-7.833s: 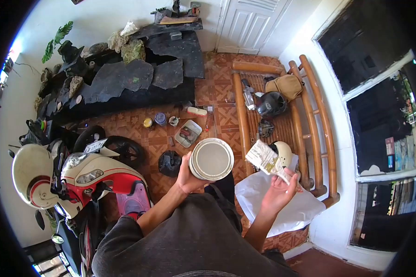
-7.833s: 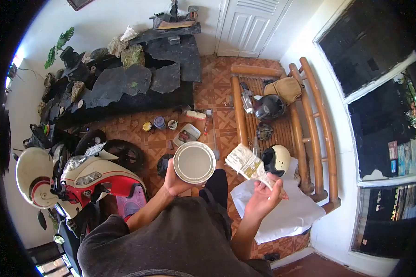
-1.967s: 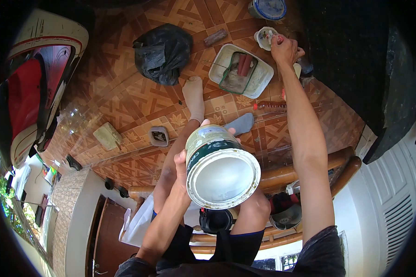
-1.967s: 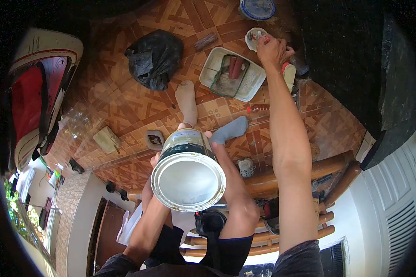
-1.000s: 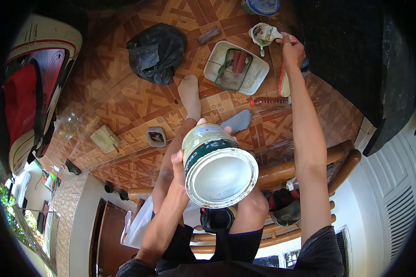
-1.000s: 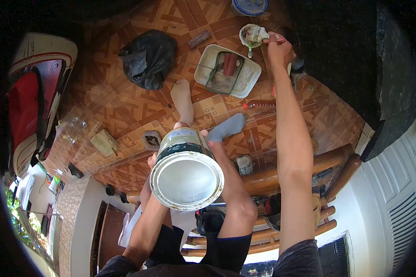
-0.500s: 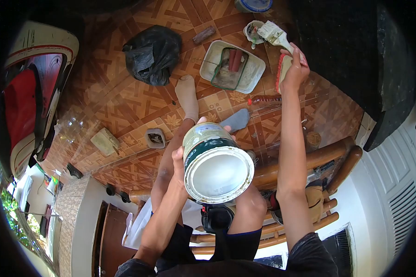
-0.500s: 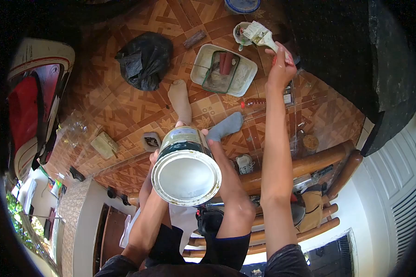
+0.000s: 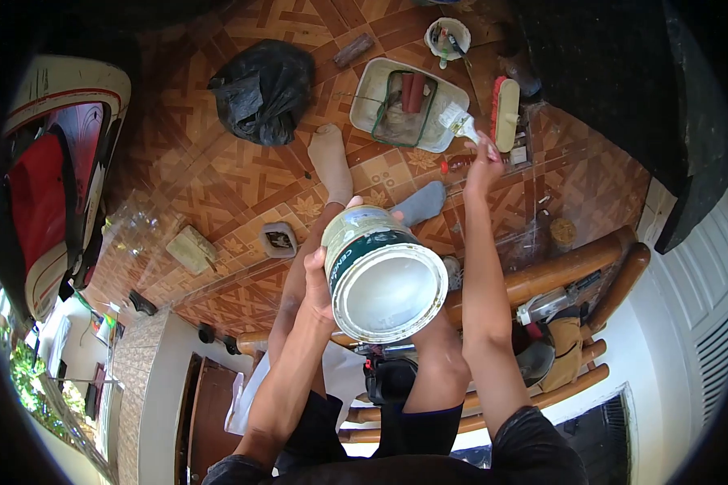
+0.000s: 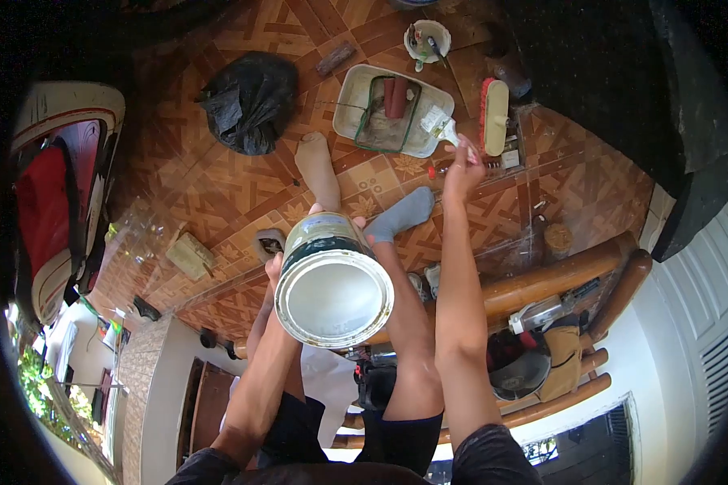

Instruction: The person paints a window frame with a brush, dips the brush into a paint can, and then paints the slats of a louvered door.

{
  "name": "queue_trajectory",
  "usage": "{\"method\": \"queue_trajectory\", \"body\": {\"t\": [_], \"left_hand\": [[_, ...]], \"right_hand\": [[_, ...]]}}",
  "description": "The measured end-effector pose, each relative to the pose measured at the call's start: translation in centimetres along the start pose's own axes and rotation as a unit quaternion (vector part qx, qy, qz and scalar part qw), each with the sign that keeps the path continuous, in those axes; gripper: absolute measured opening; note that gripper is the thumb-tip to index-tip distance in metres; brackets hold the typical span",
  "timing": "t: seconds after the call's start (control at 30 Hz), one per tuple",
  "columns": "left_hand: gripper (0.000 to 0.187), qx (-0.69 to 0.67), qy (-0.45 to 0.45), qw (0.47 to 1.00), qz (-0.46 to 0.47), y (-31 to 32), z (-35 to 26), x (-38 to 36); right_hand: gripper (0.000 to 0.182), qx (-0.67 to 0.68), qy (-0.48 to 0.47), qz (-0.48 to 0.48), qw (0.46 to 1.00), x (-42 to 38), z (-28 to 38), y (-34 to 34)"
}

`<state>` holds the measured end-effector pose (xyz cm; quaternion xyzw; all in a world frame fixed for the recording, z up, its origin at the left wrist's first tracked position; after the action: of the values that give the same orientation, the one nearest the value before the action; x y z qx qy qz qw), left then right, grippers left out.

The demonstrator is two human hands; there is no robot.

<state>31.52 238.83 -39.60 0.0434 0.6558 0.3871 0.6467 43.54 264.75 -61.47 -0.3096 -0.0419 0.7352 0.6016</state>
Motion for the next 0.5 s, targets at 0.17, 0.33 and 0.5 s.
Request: {"method": "queue_trajectory", "body": {"t": [0.17,0.33,0.5], "left_hand": [[0.098,0.002,-0.005,1.0,0.003,-0.9,0.1,0.4],[0.098,0.004,-0.014,1.0,0.01,-0.7,0.1,0.5],[0.097,-0.004,-0.026,0.999,0.03,-0.9,0.1,0.6]], "right_hand": [[0.029,-0.062,-0.05,0.036,0.996,0.4,-2.7,2.9],[0.028,-0.082,-0.027,0.009,0.996,2.0,-5.6,4.5],[0.028,-0.107,-0.046,-0.025,0.993,2.5,-6.8,4.4]]}}
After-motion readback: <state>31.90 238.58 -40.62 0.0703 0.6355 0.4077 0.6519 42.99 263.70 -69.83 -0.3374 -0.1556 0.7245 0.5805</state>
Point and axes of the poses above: each hand's wrist, its own x-axis towards the middle knuckle, its own y-axis out of the palm, z = x × y, the point moved 3 cm from there along x, towards the middle knuckle, and after that the axes turned 8 degrees about -z, right-handed, at the moved point
